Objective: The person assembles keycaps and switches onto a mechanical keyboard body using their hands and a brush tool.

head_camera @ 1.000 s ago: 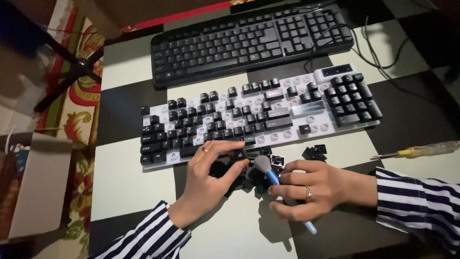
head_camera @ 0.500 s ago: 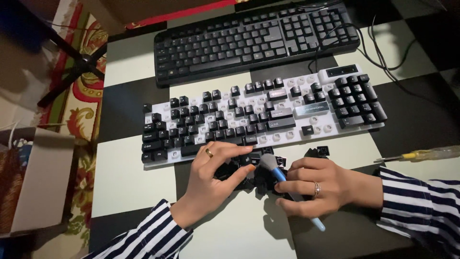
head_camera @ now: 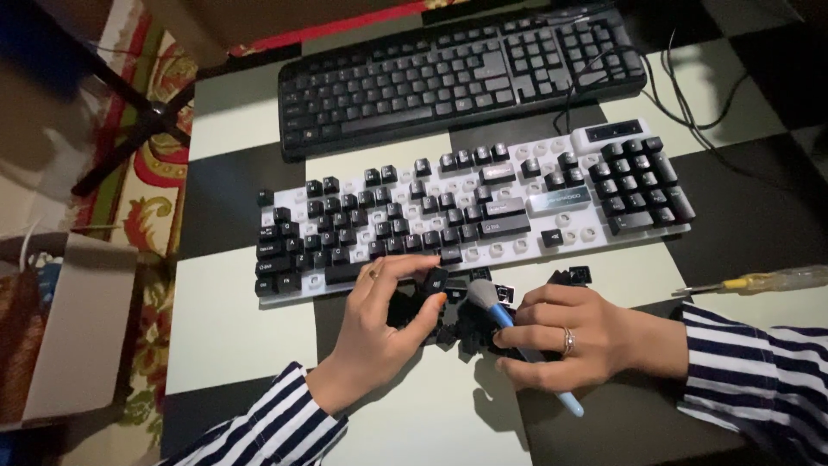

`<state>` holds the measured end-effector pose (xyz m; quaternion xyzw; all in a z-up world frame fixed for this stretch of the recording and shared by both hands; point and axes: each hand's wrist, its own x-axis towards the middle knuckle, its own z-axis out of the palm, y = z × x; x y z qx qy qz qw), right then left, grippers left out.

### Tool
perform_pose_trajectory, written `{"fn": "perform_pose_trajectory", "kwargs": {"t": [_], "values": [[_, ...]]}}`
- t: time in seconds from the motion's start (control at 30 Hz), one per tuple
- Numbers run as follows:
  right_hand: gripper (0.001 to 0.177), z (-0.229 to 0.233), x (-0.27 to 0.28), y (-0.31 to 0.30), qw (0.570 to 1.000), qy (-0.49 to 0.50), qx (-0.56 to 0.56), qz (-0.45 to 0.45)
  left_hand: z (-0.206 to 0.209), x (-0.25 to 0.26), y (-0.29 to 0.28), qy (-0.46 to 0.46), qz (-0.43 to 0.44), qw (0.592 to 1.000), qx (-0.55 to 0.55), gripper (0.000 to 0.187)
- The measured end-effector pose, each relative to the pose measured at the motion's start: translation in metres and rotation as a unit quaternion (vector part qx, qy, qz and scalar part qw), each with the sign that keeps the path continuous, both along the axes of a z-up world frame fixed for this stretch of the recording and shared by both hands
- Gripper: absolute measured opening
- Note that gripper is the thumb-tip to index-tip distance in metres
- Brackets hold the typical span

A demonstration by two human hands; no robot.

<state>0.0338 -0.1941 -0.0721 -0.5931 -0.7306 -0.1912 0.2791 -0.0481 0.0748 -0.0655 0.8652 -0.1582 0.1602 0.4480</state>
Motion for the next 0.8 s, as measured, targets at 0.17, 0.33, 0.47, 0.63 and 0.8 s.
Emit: {"fn": "perform_pose_trajectory", "kwargs": {"t": [0.17,0.33,0.47,0.63,0.8], "values": [[0.025,0.01,0.0,0.002,1.0,-0.009,0.011,0.005,0.003,-0.003,-0.002,-0.049,-0.015,0.999,0.01,0.03],[0.025,0.008,-0.001,0.001,1.0,-0.001,-0.001,0.007,0.0,-0.003,-0.002,-0.026,-0.046,0.998,-0.028,0.027],[0.025,0.005,0.001,0.001,1.0,0.004,0.006,0.004,0.001,0.0,-0.003,-0.032,-0.053,0.998,-0.023,0.026],[0.025,0.005,0.001,0.0,1.0,-0.005,0.012,0.006,0.003,0.002,-0.005,-0.041,-0.041,0.998,-0.025,0.027],[0.025,-0.001,-0.001,-0.002,1.0,-0.025,0.014,-0.01,0.007,0.012,-0.007,-0.031,-0.046,0.998,-0.007,0.033]]}}
